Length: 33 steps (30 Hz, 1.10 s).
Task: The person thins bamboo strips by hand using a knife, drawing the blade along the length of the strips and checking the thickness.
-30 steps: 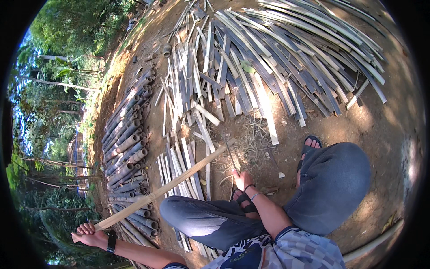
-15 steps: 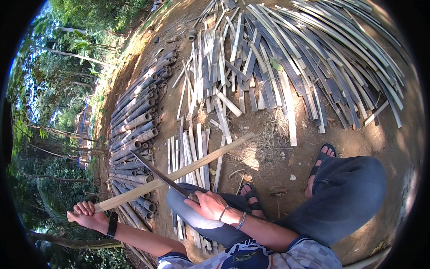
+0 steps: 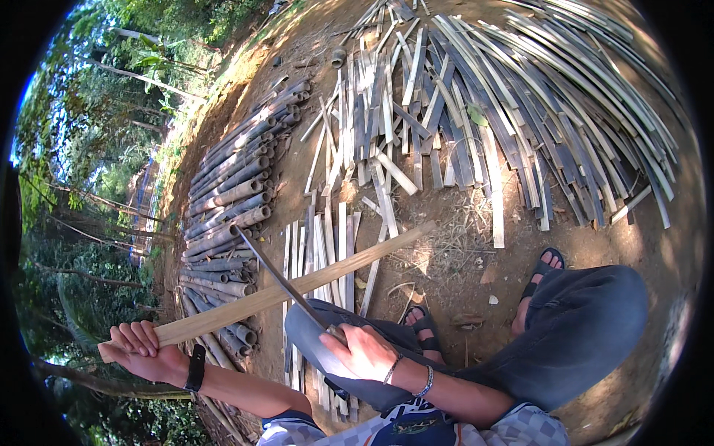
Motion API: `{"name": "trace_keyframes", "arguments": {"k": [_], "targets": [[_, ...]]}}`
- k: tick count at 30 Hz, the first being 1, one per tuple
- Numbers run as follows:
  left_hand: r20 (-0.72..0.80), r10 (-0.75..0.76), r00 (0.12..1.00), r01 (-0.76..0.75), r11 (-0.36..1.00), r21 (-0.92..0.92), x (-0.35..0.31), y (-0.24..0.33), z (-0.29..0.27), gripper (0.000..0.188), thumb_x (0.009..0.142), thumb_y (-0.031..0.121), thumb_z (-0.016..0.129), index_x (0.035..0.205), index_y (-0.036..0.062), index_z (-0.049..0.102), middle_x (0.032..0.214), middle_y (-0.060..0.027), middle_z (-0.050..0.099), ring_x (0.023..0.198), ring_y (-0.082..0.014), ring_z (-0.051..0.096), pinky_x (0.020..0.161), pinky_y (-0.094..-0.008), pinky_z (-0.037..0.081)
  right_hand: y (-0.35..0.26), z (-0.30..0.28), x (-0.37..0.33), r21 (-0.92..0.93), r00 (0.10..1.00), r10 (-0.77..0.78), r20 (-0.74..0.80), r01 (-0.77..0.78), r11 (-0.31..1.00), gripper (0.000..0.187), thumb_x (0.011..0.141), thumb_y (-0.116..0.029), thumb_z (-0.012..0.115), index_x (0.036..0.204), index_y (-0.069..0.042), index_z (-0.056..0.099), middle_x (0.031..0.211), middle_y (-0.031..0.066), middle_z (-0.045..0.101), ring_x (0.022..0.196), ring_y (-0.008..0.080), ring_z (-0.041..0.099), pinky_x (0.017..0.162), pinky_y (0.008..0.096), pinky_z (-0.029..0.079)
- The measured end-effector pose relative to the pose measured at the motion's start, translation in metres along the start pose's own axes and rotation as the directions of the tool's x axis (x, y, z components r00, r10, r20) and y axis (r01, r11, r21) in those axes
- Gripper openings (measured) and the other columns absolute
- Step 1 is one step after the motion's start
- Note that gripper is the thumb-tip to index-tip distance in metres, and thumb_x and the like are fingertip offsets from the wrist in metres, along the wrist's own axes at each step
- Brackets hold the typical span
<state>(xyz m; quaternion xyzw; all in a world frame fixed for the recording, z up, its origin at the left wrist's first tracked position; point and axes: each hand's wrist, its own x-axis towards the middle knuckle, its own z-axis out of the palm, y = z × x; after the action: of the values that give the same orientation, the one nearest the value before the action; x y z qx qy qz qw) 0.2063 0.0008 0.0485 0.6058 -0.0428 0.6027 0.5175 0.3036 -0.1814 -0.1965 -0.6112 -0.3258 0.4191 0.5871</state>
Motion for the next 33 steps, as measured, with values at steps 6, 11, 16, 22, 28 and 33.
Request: {"name": "trace_keyframes", "arguments": {"k": [6,11,16,22,28,33], "targets": [[0.271,-0.009,0.963,0.082,0.962,-0.261,0.003,0.0,0.008,0.046,0.1,0.039,0.04,0.062,0.0136,0.033,0.046,0.0027,0.03,0.031,-0.0043,0.025,0.029,-0.0169,0.024,0.027,-0.024,0.002,-0.051,0.988,0.075,-0.135,-0.083,0.995,0.057,0.093,-0.048,0.048,0.084,0.007,0.059,0.069,0.0307,0.059,0.076,0.0453,0.062,0.067,0.0463,0.049],[0.316,0.028,0.948,0.107,0.909,-0.402,0.0,-0.006,0.021,0.048,0.099,0.04,0.043,0.06,0.014,0.034,0.04,0.0027,0.033,0.027,-0.0043,0.029,0.026,-0.0171,0.025,0.065,-0.031,0.004,0.122,0.953,0.274,-0.131,-0.259,0.958,0.061,0.095,-0.049,0.044,0.076,0.007,0.057,0.066,0.0284,0.058,0.068,0.0419,0.061,0.063,0.0463,0.045],[0.392,0.059,0.918,0.159,0.85,-0.502,0.004,-0.01,0.022,0.05,0.098,0.039,0.045,0.056,0.014,0.035,0.036,0.0022,0.035,0.026,-0.0039,0.029,0.026,-0.0171,0.025,-0.002,-0.035,-0.021,-0.012,0.997,-0.076,-0.021,0.076,0.997,0.05,0.094,-0.043,0.049,0.084,0.005,0.058,0.075,0.0293,0.06,0.081,0.0462,0.059,0.071,0.0463,0.047],[0.448,0.084,0.89,0.186,0.831,-0.524,0.004,-0.01,0.03,0.051,0.098,0.038,0.046,0.054,0.0142,0.035,0.036,0.0027,0.036,0.026,-0.0035,0.03,0.025,-0.0171,0.025,0.039,-0.046,0.0,-0.074,0.981,0.173,-0.09,-0.18,0.981,0.066,0.093,-0.055,0.043,0.085,0.008,0.059,0.08,0.0303,0.061,0.085,0.0432,0.062,0.075,0.046,0.048],[0.475,0.09,0.876,0.205,0.821,-0.533,0.0,-0.007,0.036,0.048,0.097,0.034,0.049,0.055,0.0139,0.036,0.037,0.0037,0.035,0.026,-0.0033,0.029,0.027,-0.0171,0.023,0.005,-0.044,-0.023,0.074,1.0,-0.003,0.006,0.002,0.997,0.059,0.093,-0.05,0.045,0.088,0.007,0.059,0.076,0.0297,0.061,0.08,0.0459,0.061,0.071,0.048,0.049],[0.487,0.086,0.869,0.208,0.829,-0.519,0.0,-0.006,0.04,0.048,0.097,0.034,0.049,0.055,0.0142,0.036,0.037,0.0038,0.035,0.026,-0.0031,0.029,0.028,-0.017,0.023,0.048,-0.053,-0.003,-0.087,0.973,0.109,-0.203,-0.128,0.988,0.069,0.093,-0.057,0.04,0.083,0.008,0.06,0.075,0.0296,0.061,0.08,0.0441,0.063,0.071,0.047,0.05]]}}
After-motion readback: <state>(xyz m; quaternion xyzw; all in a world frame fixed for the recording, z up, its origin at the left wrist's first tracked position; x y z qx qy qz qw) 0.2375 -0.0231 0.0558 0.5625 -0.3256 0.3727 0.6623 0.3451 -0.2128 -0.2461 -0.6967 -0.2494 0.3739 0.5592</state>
